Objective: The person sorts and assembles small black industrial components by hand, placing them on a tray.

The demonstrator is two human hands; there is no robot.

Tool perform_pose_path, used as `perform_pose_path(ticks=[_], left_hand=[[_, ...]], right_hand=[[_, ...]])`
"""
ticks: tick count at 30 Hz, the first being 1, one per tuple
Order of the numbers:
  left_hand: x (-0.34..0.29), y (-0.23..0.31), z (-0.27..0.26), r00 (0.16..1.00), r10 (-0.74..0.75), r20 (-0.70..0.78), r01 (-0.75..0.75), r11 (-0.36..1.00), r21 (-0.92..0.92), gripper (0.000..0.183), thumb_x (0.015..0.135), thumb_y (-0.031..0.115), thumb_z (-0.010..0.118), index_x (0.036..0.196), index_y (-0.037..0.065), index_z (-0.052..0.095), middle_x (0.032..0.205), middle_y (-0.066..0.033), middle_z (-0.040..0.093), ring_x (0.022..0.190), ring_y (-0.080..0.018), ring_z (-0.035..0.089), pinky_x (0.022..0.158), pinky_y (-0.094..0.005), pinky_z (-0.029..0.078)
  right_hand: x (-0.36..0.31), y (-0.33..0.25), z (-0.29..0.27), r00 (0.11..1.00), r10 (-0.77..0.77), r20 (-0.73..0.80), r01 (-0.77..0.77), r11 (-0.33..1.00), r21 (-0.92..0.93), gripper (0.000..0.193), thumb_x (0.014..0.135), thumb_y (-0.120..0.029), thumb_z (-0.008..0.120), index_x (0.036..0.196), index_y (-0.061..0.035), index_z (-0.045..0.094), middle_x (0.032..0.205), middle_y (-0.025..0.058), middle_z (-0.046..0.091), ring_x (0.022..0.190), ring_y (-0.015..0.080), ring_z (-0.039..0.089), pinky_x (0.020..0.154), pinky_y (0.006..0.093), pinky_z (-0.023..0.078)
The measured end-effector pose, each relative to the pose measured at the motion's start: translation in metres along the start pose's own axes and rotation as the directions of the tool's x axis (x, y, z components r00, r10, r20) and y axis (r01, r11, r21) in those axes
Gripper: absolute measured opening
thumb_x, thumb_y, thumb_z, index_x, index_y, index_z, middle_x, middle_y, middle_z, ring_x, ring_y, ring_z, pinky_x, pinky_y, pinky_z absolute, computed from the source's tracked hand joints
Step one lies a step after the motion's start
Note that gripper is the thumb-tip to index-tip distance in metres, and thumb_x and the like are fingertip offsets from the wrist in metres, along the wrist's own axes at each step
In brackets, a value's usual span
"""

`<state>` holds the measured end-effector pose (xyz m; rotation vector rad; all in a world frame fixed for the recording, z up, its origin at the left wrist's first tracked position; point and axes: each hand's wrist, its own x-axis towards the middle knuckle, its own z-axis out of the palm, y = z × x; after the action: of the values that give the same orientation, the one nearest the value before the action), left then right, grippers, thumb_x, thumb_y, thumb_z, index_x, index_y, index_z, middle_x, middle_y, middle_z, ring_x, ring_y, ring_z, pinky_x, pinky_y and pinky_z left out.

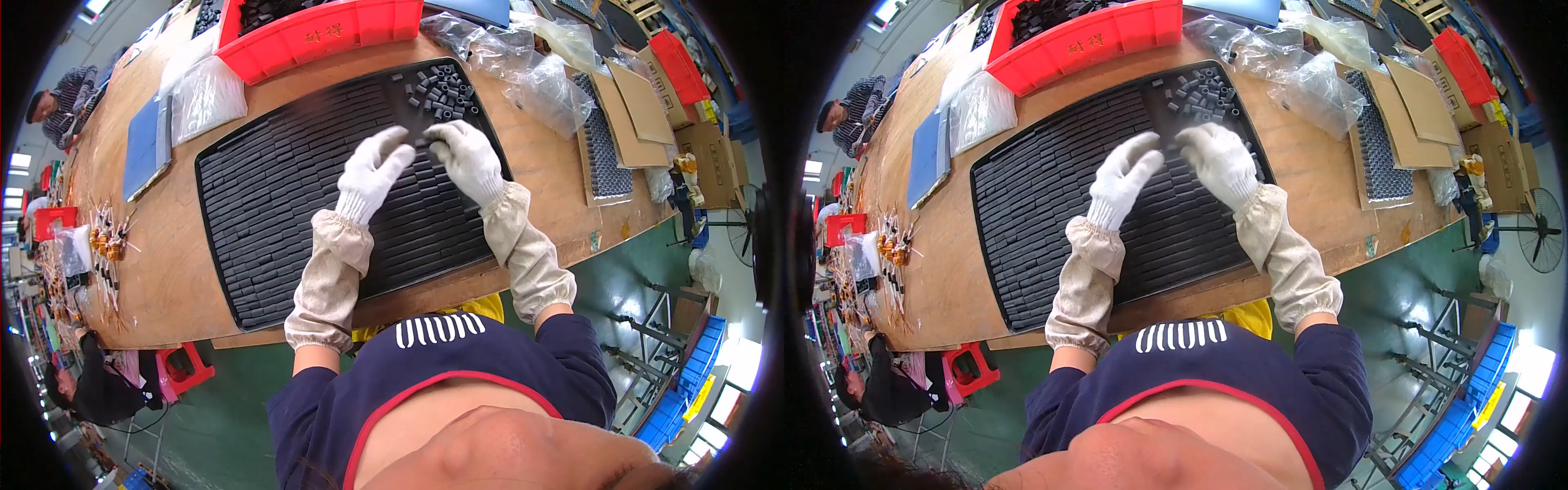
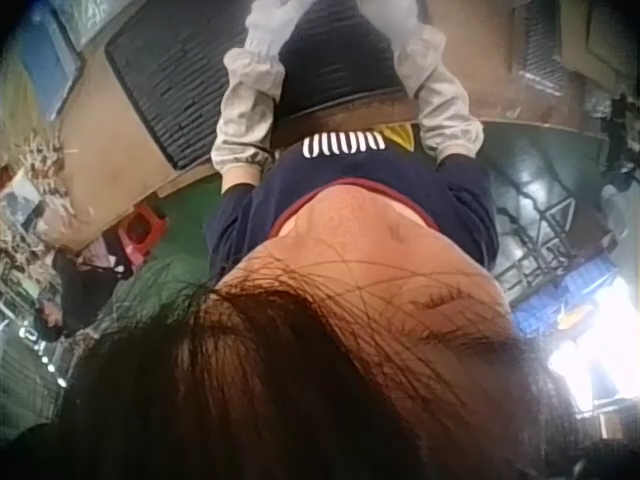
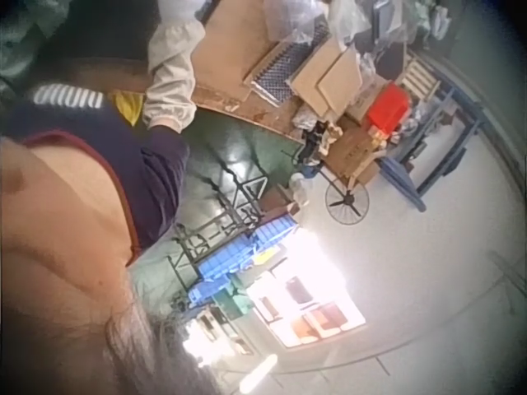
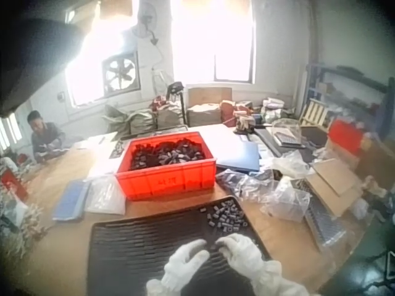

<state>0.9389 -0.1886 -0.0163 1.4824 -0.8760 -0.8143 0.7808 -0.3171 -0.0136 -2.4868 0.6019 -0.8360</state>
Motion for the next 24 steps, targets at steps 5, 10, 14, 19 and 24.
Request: perform_pose_path(ticks=[5,10,14,19,24], left_hand=[[0.01,-0.012,-0.013,0.972,0.2,-0.122,-0.139,0.911,0.389,0.039,0.09,0.021,0.071,0.125,0.006,0.064,0.114,-0.0144,0.068,0.099,-0.0262,0.068,0.089,-0.0356,0.054],[0.014,-0.02,-0.007,0.849,0.525,0.065,-0.403,0.564,0.721,0.035,0.086,0.016,0.071,0.12,0.009,0.067,0.12,-0.0172,0.064,0.11,-0.0367,0.062,0.094,-0.0407,0.053],[0.001,-0.019,0.001,0.837,0.508,0.202,-0.422,0.366,0.829,0.045,0.086,0.023,0.068,0.13,0.019,0.06,0.143,-0.0192,0.049,0.131,-0.0421,0.045,0.106,-0.0481,0.041],[0.0,-0.03,0.005,0.874,0.415,0.254,-0.405,0.332,0.852,0.041,0.088,0.035,0.065,0.126,0.019,0.062,0.149,-0.0201,0.043,0.137,-0.041,0.038,0.111,-0.0492,0.035],[0.002,-0.031,0.003,0.836,0.509,0.205,-0.426,0.367,0.827,0.038,0.089,0.032,0.067,0.124,0.019,0.064,0.143,-0.0187,0.05,0.132,-0.0407,0.045,0.106,-0.0487,0.041]], right_hand=[[0.0,0.026,0.024,0.994,-0.108,0.001,0.105,0.962,-0.253,0.019,0.082,-0.009,0.064,0.101,-0.0107,0.066,0.089,0.0103,0.064,0.085,0.0305,0.063,0.075,0.0428,0.05],[0.0,0.022,0.022,0.982,-0.176,0.068,0.188,0.954,-0.234,0.026,0.082,-0.005,0.059,0.107,-0.0126,0.067,0.093,0.007,0.066,0.089,0.0287,0.064,0.08,0.0405,0.05],[0.008,0.021,-0.002,0.994,-0.081,-0.076,0.065,0.98,-0.188,0.029,0.082,-0.002,0.061,0.109,-0.0113,0.067,0.097,0.0086,0.067,0.091,0.0305,0.064,0.082,0.0409,0.051],[0.0,0.049,-0.021,0.955,0.174,-0.239,-0.167,0.985,0.049,0.021,0.087,-0.004,0.065,0.107,-0.0074,0.07,0.102,0.012,0.069,0.095,0.0294,0.067,0.086,0.0369,0.052],[-0.014,0.09,-0.021,0.818,0.451,-0.357,-0.376,0.889,0.263,0.019,0.095,-0.009,0.063,0.111,-0.0015,0.069,0.105,0.0106,0.071,0.094,0.0172,0.068,0.086,0.0293,0.052]])
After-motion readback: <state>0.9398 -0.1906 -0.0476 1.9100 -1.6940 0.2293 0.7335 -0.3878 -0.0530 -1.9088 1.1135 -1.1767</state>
